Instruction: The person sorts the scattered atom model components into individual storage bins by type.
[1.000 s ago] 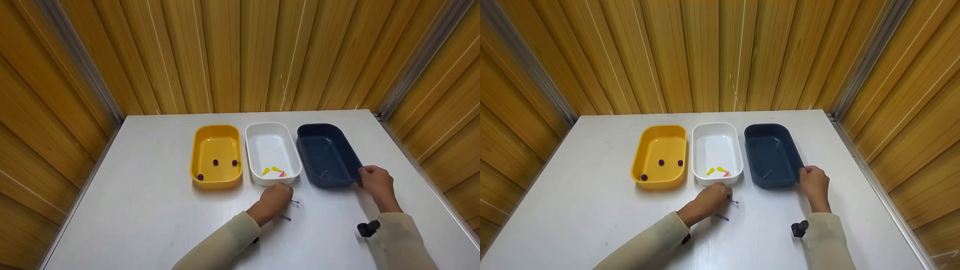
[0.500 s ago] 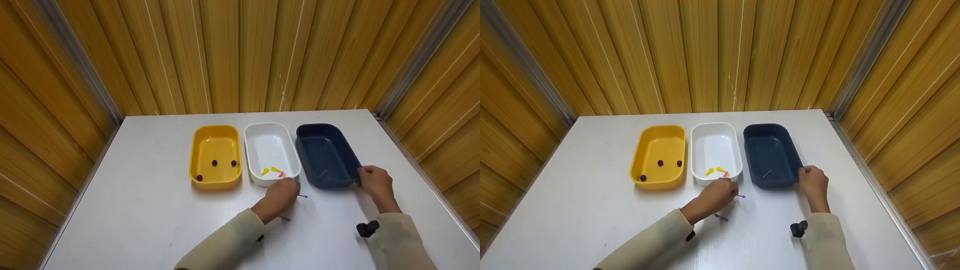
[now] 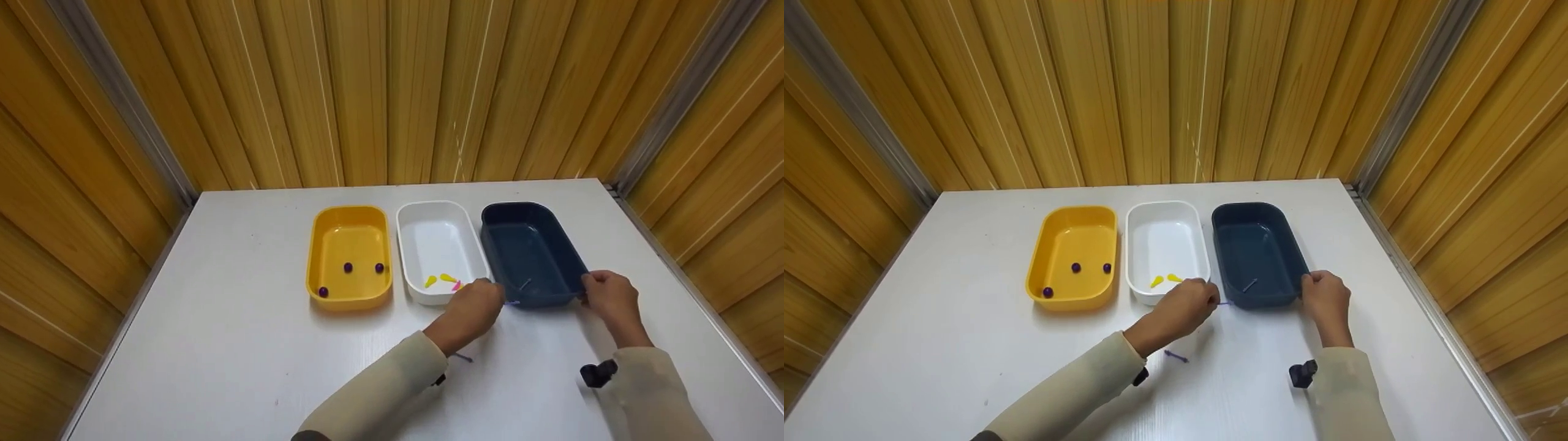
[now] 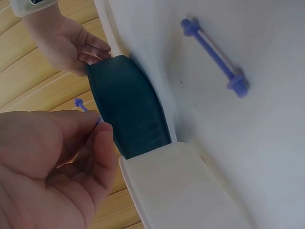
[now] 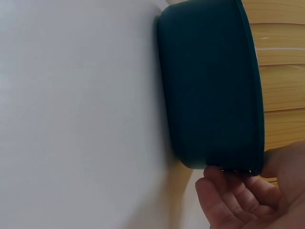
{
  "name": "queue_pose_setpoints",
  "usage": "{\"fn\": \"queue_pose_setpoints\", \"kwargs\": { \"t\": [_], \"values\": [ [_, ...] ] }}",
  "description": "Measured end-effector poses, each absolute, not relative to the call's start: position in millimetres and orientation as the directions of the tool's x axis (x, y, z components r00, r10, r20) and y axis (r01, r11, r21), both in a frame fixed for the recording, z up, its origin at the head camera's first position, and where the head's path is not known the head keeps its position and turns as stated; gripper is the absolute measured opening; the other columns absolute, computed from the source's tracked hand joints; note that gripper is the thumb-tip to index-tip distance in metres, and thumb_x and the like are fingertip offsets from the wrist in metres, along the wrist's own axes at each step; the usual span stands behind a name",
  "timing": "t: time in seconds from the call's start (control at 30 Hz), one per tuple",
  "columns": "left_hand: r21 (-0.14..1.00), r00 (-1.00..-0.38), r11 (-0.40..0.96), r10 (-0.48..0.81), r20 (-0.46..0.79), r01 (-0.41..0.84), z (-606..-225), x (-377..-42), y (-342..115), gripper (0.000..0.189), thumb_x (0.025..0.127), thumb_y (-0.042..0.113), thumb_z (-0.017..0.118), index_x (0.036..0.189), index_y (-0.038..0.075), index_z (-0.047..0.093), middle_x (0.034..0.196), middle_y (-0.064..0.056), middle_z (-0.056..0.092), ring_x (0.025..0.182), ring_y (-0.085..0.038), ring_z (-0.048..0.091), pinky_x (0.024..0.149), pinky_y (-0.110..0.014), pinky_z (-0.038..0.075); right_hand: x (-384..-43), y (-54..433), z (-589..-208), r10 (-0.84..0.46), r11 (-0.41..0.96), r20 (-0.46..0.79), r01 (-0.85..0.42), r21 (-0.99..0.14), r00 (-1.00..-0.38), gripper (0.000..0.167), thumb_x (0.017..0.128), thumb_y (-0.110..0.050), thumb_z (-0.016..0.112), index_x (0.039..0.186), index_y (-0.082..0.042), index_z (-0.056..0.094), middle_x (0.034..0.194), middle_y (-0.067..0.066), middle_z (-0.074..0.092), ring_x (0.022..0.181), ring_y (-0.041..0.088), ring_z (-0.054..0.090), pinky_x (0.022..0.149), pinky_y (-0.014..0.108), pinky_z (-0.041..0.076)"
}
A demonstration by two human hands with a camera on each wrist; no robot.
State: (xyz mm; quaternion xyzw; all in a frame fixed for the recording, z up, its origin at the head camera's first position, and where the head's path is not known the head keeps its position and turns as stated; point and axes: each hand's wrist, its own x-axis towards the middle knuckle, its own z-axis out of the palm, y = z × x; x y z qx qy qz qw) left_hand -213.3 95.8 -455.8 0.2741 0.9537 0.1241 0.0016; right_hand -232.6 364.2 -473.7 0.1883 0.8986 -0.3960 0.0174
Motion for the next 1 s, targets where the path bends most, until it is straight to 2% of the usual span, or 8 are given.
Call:
{"fn": "queue_pose_setpoints", "kwargs": {
  "t": [0.2,0.47,0.83,1.0],
  "values": [
    [0.202,-0.854,0.829,0.503,0.134,0.521,-453,-220,109,0.010,0.097,0.012,0.066,0.099,0.015,0.075,0.089,0.001,0.073,0.083,-0.009,0.068,0.069,-0.021,0.058,-232,366,-474,0.316,0.628,-0.167,0.338,-0.701,-0.934,0.050,0.106,-0.029,0.043,0.134,0.010,0.056,0.111,0.025,0.071,0.080,0.014,0.071,0.064,0.020,0.056],
    [0.241,-0.881,0.849,0.468,0.067,0.469,-447,-229,124,0.012,0.098,0.016,0.067,0.109,0.015,0.073,0.095,0.001,0.071,0.083,-0.007,0.065,0.074,-0.019,0.058,-233,368,-472,0.329,0.625,-0.163,0.343,-0.701,-0.930,0.049,0.106,-0.030,0.044,0.132,0.009,0.058,0.107,0.022,0.072,0.079,0.014,0.069,0.064,0.021,0.055],
    [0.209,-0.892,0.867,0.435,0.123,0.452,-455,-235,133,0.009,0.097,0.015,0.067,0.103,0.015,0.074,0.095,-0.002,0.072,0.085,-0.010,0.070,0.071,-0.024,0.060,-233,362,-474,0.327,0.620,-0.178,0.353,-0.701,-0.928,0.049,0.106,-0.030,0.045,0.132,0.008,0.058,0.111,0.023,0.071,0.086,0.022,0.071,0.066,0.023,0.055],
    [0.206,-0.892,0.870,0.422,0.159,0.448,-454,-234,135,0.008,0.098,0.017,0.066,0.101,0.014,0.073,0.093,-0.001,0.070,0.083,-0.009,0.070,0.069,-0.023,0.059,-231,363,-473,0.333,0.620,-0.170,0.351,-0.701,-0.927,0.047,0.106,-0.030,0.045,0.131,0.007,0.060,0.108,0.022,0.072,0.084,0.020,0.071,0.065,0.023,0.055]
  ]
}}
